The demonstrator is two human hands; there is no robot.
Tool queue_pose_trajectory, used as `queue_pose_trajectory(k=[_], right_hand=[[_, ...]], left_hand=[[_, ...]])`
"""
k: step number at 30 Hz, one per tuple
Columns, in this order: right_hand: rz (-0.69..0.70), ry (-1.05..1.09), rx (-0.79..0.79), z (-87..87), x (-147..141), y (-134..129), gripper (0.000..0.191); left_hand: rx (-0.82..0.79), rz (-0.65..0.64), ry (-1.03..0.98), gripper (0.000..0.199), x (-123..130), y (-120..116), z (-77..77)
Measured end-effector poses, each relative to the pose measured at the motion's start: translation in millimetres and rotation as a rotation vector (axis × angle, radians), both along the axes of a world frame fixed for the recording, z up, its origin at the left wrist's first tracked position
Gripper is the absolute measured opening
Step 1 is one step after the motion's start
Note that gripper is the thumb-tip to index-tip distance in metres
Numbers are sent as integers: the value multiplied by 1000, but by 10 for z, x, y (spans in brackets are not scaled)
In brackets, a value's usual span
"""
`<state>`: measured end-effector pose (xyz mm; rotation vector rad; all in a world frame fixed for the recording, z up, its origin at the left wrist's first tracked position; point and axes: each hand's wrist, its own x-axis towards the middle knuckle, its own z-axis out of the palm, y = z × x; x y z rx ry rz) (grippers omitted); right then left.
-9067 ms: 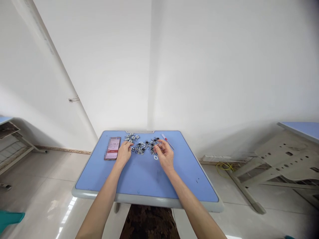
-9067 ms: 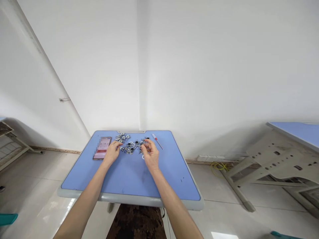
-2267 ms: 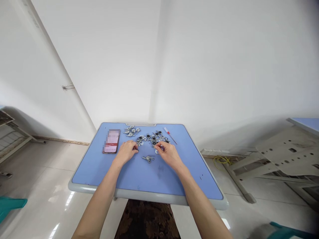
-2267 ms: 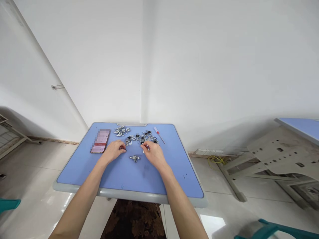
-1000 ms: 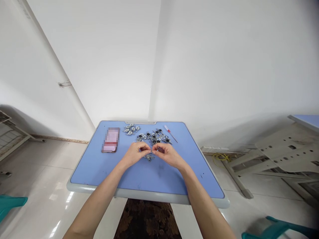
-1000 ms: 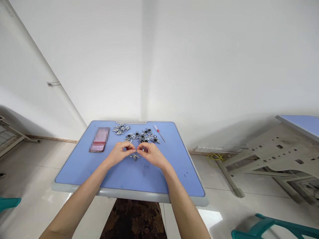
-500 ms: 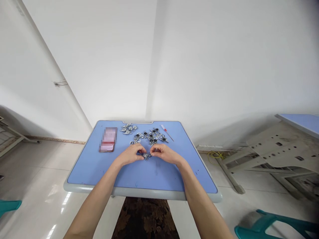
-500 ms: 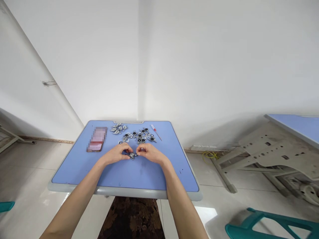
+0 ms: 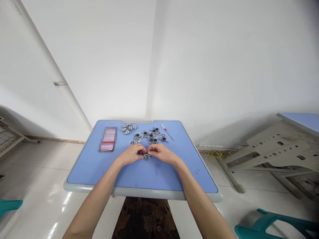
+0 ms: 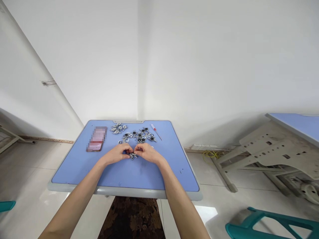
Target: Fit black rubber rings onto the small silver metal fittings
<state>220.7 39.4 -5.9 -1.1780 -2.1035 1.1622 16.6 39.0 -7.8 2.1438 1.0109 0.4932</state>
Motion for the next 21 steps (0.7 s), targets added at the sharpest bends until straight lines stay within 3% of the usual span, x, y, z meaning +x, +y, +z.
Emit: queue_pose_trajectory(k=[10,16,21], right_hand=[[-166,25,43,-54,5,48,14],[-299,240,11,38,97,23,14],[-122,183,-63,99,102,-34,12]], left_hand=[[-43,1,-38,22,-25,10,-17],[16,-10,-30,18,17,-24,23],[51,-23,-27,11,39,-31,17]])
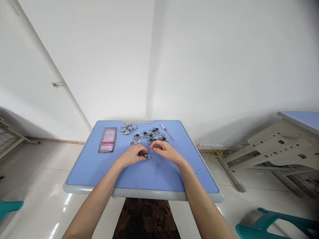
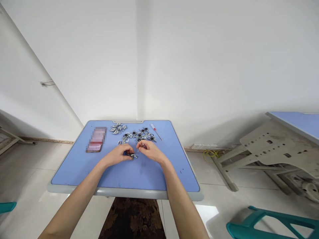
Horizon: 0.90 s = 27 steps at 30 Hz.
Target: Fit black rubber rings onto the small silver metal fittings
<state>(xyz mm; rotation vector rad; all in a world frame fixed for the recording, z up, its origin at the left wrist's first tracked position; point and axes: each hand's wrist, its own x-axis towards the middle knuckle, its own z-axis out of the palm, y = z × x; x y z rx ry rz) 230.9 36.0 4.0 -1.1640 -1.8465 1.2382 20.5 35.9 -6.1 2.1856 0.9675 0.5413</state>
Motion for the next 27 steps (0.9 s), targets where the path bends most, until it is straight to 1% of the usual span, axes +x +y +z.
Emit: queue_pose_trajectory(k=[3,7,8,10,13,16,18,20,22,24,27], right_hand=[[98,-78,-17,8,-19,-26,14],[145,-141,-29,-1,-31,-33,15],[132,-144,-28,-5,-28,-30,15],[59,-137,-12,-15,-14,-21,15],[-63,-39,-51,-24,10,-8,16],[-72,152,-139,-13,12,-9,25],[-64,243,-144,8,-3,-19,32],[-74,292,-128,34,-22,-33,36],[-117,281,-90,55,-35,-43,36],[-185,206,-16,63,-42,-45,36],[-246,142,77,49,-56,-42,37]], left_hand=[[-5,3,0,8,0,1,-2],[-18,2,9,8,0,-6,13],[-22,4,14,9,0,-9,15],[-28,10,24,12,-1,-14,14],[-31,21,32,14,-5,-16,6],[-27,4,37,10,-10,-13,8],[-22,-17,34,9,-13,-11,16],[-28,-24,27,11,-13,-11,24],[-39,-9,33,16,-7,-14,27],[-36,10,53,20,3,-19,26],[-8,5,76,16,14,-23,16]])
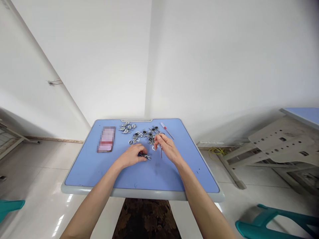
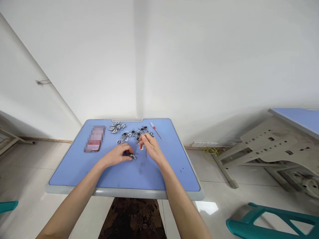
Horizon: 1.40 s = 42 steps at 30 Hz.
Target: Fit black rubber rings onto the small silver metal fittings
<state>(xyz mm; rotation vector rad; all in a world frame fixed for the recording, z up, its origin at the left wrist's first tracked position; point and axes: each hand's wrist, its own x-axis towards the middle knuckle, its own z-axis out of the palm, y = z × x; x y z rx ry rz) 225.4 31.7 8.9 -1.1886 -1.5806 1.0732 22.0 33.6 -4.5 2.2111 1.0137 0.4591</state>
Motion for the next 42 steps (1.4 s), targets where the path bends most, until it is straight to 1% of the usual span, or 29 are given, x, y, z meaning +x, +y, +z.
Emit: queue_pose_trajectory(k=[2,7,11,15,21,26,36,42], right_hand=[[16,42,3,-11,-21,-4,37],[148,131,-12,6,-88,-52,34],[242,117,-4,17,-117,-97,32],[299,73,-14,24,-130,-132,30],[300,-12,-23,65,-129,-161,27],[276,-33,-16,79,-122,-166,25],[278,-40,1,-19,-129,-125,24],[248,9,33,-14,-130,-119,29]], left_hand=[[-5,-13,-4,12,-3,4,-6],[-70,-61,-30,14,-33,27,-4],[-110,-72,-44,18,-40,33,12],[-122,-67,-39,15,-34,22,43],[-147,-80,-26,16,-32,23,74],[-155,-78,-45,15,-30,24,68],[-151,-52,-53,14,-50,42,9],[-107,-46,-44,16,-60,40,-1]])
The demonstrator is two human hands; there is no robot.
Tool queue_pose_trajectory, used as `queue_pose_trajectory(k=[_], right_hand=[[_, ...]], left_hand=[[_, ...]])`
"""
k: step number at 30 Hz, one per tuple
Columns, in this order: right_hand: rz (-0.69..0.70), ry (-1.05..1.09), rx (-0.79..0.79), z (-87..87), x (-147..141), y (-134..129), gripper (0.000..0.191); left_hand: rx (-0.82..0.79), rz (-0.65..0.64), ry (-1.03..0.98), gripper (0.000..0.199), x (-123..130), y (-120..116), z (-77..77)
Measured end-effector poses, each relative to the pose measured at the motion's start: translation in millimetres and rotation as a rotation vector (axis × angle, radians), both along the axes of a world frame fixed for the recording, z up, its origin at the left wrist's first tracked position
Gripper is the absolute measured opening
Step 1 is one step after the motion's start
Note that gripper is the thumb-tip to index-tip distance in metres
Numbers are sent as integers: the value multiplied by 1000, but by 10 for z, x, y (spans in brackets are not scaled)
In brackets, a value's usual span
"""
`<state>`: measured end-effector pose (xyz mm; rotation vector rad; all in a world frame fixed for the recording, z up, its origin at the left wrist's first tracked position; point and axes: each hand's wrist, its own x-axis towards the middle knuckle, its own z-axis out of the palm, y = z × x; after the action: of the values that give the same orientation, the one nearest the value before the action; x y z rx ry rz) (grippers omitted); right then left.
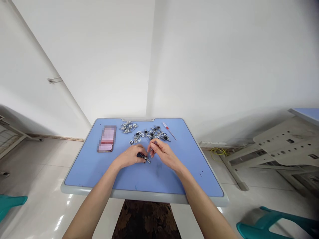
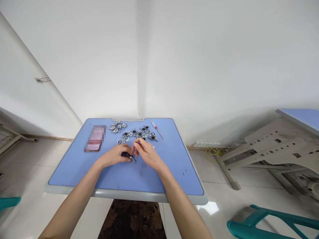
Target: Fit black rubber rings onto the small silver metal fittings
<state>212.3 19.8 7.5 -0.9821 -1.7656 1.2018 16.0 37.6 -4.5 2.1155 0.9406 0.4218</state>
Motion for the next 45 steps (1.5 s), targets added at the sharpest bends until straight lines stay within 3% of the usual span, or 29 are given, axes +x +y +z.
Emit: queue_pose_trajectory(k=[20,45], right_hand=[[9,25,-35,55,-24,-25,29],[7,40,-14,39,-18,-28,27]], left_hand=[[1,-23,-18,25,-61,0,73],[-7,-28,-18,21,-74,12,75]])
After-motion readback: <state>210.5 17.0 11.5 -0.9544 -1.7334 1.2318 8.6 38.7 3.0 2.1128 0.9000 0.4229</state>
